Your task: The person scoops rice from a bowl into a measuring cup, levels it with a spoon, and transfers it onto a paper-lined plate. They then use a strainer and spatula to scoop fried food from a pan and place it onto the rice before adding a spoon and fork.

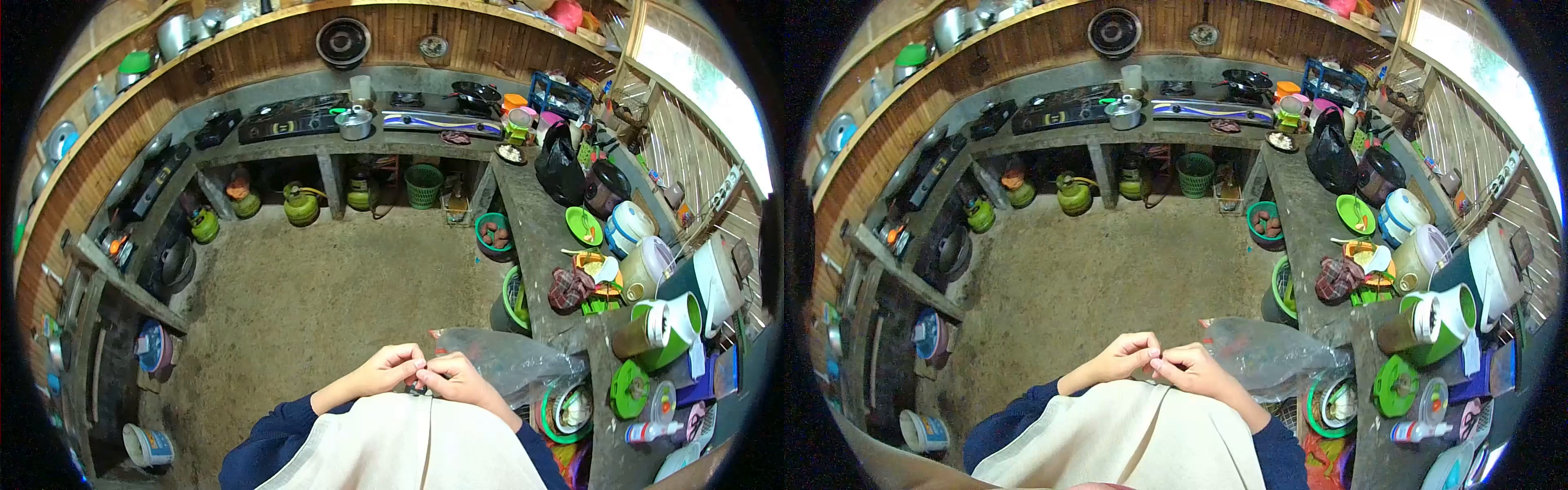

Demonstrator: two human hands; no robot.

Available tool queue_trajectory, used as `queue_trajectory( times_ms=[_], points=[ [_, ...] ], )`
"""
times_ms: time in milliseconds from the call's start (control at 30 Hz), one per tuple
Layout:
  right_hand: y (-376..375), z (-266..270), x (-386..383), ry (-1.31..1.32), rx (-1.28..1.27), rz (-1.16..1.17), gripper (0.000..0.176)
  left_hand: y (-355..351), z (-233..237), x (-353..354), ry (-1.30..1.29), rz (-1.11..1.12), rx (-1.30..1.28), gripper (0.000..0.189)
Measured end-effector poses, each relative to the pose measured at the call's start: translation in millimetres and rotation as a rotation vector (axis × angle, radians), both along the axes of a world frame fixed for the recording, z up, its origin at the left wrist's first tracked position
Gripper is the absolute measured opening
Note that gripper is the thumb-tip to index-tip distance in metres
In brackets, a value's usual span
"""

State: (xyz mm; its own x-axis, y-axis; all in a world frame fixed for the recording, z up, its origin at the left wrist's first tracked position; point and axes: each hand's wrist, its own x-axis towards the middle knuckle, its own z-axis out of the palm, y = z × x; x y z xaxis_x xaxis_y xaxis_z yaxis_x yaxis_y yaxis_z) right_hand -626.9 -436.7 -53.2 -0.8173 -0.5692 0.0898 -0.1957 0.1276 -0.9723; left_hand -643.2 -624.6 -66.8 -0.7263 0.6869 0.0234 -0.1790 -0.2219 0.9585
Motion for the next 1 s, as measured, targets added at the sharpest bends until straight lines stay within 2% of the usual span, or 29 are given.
queue_trajectory(
  times_ms=[100,233,367,467,633,667,767,800,933,1000],
  points=[
    [18,3,-64,0.051,0.038,0.008,0.021,17,-4,-61,0.062,0.003,0.001,0.019],
    [25,-5,-135,-0.06,0.049,0.08,0.019,24,-16,-127,-0.049,0.031,0.031,0.02],
    [37,-15,-211,-0.047,0.067,0.112,0.017,34,-22,-199,-0.02,0.021,0.017,0.019],
    [39,-13,-270,-0.15,0.012,0.077,0.017,39,-34,-264,0.001,-0.009,0.061,0.019],
    [40,-14,-394,0.04,0.055,0.104,0.018,36,-32,-398,0.057,-0.124,0.088,0.02],
    [37,-12,-421,0.047,0.036,0.065,0.018,34,-27,-429,0.051,-0.119,0.01,0.021],
    [34,9,-495,0.096,-0.032,-0.069,0.02,35,-4,-508,0.114,-0.069,0.061,0.021],
    [38,13,-518,0.104,0.034,-0.1,0.021,35,-1,-532,0.19,-0.09,0.027,0.02],
    [44,7,-585,-0.002,-0.042,-0.155,0.02,47,-4,-612,0.114,-0.198,0.001,0.019],
    [57,3,-612,0.043,-0.055,-0.191,0.019,57,-4,-645,0.073,-0.246,-0.003,0.019]
  ],
)
